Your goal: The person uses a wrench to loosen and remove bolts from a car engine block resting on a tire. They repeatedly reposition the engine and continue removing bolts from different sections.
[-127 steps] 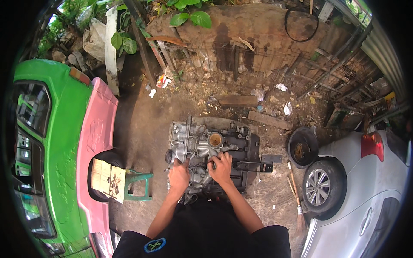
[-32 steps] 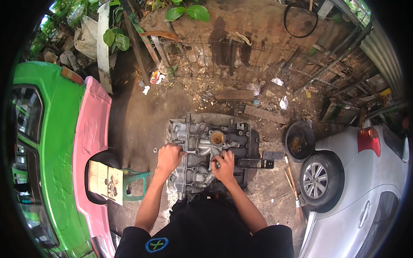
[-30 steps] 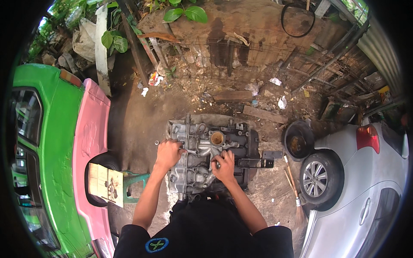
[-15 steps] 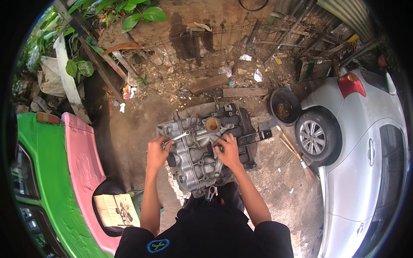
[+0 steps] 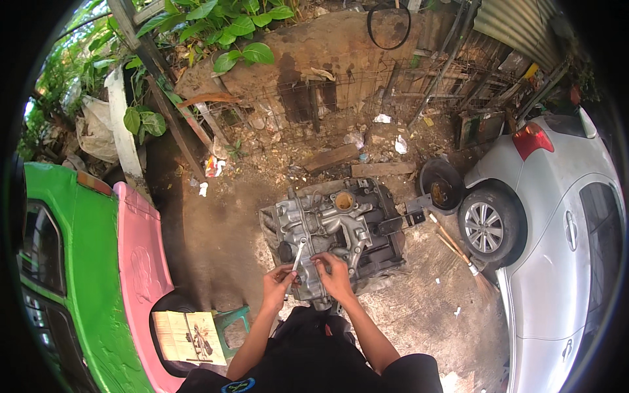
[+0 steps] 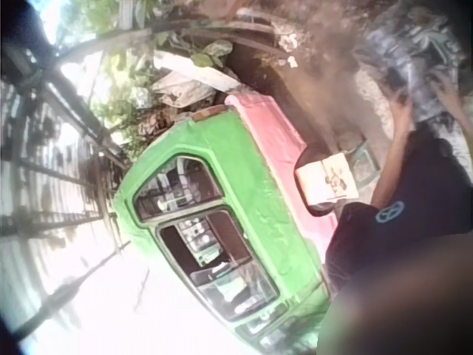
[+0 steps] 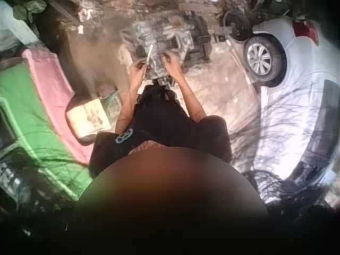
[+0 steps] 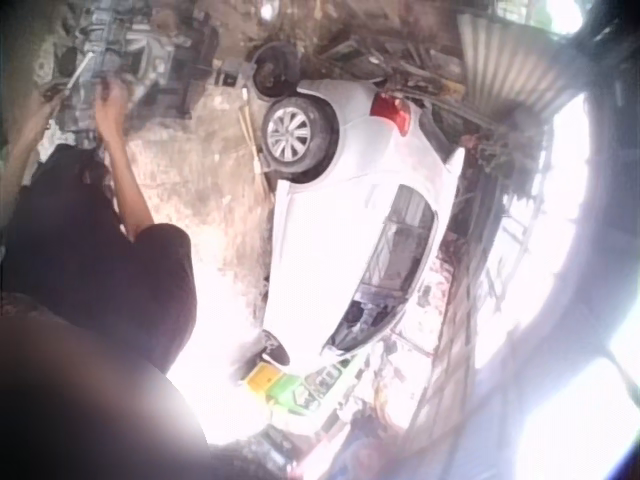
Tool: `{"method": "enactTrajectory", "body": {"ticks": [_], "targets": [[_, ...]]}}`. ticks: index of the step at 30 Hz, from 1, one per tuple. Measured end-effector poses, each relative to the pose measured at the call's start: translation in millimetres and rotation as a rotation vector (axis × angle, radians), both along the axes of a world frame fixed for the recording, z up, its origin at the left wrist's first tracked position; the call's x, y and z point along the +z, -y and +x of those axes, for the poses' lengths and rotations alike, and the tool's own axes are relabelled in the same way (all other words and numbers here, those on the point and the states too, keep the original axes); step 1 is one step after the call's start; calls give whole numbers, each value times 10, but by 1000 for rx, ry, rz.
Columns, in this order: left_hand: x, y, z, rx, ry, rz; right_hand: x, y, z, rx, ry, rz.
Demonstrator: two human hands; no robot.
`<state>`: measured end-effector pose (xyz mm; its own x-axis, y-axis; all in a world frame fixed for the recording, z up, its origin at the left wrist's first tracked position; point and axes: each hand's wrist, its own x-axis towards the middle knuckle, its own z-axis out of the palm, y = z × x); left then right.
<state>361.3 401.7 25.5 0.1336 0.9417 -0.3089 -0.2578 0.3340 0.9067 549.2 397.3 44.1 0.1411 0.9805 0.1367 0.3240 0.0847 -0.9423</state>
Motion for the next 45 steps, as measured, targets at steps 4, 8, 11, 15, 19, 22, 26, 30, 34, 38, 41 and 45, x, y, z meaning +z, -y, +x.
{"method": "enactTrajectory", "body": {"ticks": [4, 8, 11, 15, 19, 22, 26, 30, 34, 38, 41, 45], "targets": [[54, 197, -75, -51, 2, -29, -170, 215, -339, 21, -219, -213], [105, 117, -179, -82, 11, -11, -278, 156, -477, -5, -313, -243], [79, -64, -191, -154, 21, -3, -321, 21, -460, -44, -374, -211], [18, -430, -113, -289, 12, 26, -353, -116, -431, -176, -497, -288], [47, -986, -93, -593, -90, 46, -340, -263, -459, -331, -532, -303], [203, -1555, -113, -862, -357, 445, -283, -365, -496, -460, -589, -336], [357, -2316, -83, -1100, -353, 472, -283, -464, -593, -631, -869, -213], [453, -2783, 0, -1205, -315, 666, -366, -587, -858, -916, -798, -88], [357, -2882, 154, -1331, -257, 777, -410, -727, -1136, -1170, -608, -19], [132, -2810, 203, -1322, -239, 1014, -460, -857, -1183, -1318, -225, -89], [25, -2770, 152, -1259, -284, 1062, -469, -861, -1180, -1293, -143, -76], [-7, -2797, 66, -1276, -264, 1091, -428, -837, -1193, -1291, -147, -124]]}}
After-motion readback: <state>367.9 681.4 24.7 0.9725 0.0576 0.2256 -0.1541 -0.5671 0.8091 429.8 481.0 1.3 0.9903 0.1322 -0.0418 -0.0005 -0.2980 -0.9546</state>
